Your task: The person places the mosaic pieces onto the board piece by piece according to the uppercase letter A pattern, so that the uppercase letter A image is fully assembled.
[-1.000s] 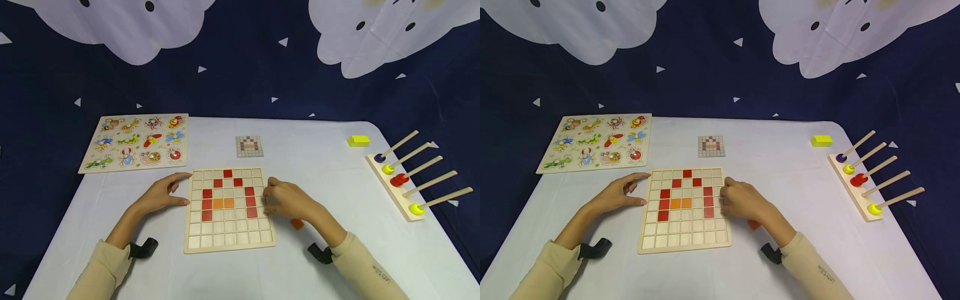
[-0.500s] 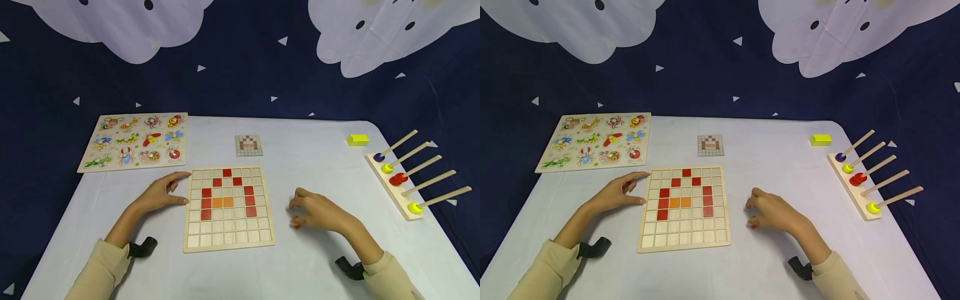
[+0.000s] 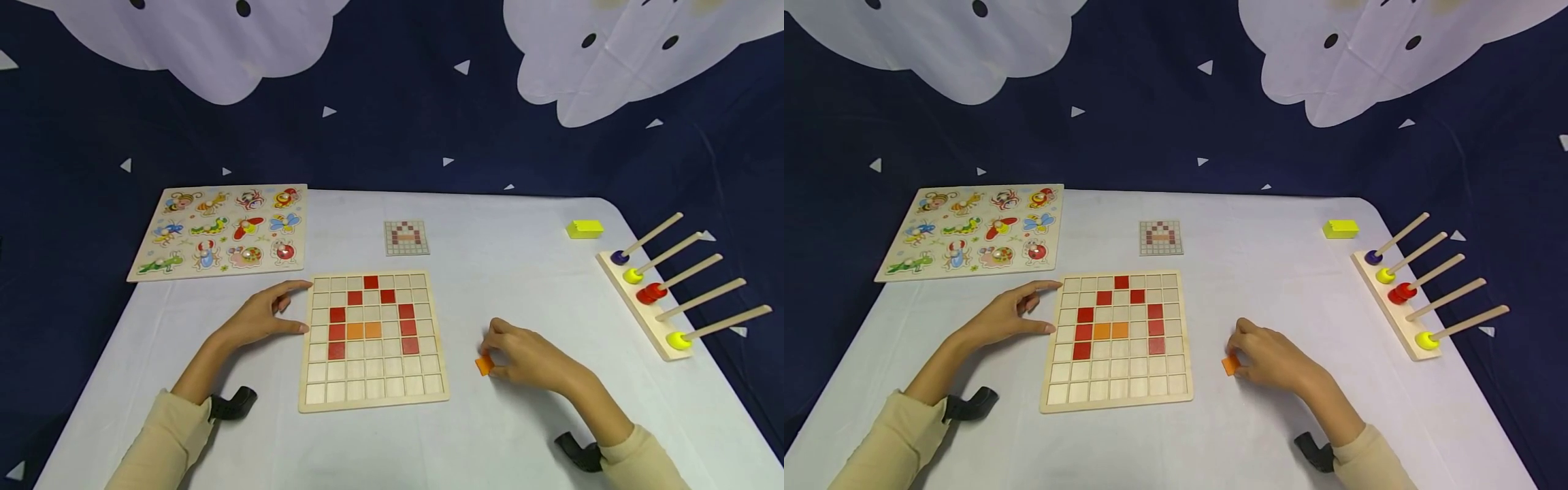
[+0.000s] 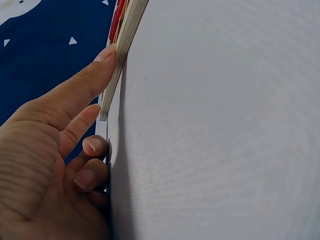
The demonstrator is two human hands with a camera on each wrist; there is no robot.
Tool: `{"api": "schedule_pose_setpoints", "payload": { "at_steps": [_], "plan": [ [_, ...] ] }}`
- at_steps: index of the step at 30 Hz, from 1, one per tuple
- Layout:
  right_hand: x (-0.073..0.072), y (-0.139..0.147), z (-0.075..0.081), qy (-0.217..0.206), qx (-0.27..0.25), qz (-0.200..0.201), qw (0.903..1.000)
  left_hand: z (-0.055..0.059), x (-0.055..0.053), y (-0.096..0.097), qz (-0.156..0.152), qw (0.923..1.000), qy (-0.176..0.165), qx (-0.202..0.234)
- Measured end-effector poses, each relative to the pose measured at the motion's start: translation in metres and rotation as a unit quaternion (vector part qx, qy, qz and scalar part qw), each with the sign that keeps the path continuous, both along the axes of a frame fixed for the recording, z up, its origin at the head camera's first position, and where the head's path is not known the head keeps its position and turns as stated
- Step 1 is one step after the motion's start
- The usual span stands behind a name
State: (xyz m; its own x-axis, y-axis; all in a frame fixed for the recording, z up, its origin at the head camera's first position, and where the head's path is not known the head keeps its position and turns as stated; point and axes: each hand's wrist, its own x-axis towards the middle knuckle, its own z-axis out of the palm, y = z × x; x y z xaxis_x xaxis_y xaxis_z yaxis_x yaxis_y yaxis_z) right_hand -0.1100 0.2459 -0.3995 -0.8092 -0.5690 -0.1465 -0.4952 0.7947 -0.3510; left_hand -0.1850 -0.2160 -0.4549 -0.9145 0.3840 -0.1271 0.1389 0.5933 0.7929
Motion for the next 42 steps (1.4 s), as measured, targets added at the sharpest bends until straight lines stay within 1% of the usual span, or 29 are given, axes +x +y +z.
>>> {"api": "schedule_pose_setpoints", "payload": {
  "at_steps": [9, 16, 24, 28, 32, 42],
  "plan": [
    [-0.001, -0.002, -0.006, 0.037, -0.006, 0.018, 0.9991, -0.001, 0.0, -0.001, -0.003, 1.0, 0.002, 0.005],
    [-0.003, -0.005, -0.008, 0.034, -0.003, 0.022, 0.9992, -0.001, 0.0, -0.001, -0.001, 1.0, -0.002, 0.005],
    [-0.008, -0.016, -0.007, 0.076, -0.019, 0.046, 0.9959, -0.001, -0.001, 0.0, 0.0, 1.0, -0.001, 0.005],
    [-0.014, -0.026, -0.003, 0.075, -0.021, 0.053, 0.9956, -0.001, 0.0, -0.001, 0.003, 1.0, -0.003, 0.008],
    [-0.022, -0.038, 0.001, 0.064, -0.018, 0.06, 0.996, -0.002, 0.0, -0.001, 0.003, 0.9999, -0.004, 0.009],
    [-0.036, -0.066, 0.005, 0.063, -0.02, 0.087, 0.994, -0.002, 0.0, -0.002, 0.003, 1.0, -0.004, 0.007]
  ]
}}
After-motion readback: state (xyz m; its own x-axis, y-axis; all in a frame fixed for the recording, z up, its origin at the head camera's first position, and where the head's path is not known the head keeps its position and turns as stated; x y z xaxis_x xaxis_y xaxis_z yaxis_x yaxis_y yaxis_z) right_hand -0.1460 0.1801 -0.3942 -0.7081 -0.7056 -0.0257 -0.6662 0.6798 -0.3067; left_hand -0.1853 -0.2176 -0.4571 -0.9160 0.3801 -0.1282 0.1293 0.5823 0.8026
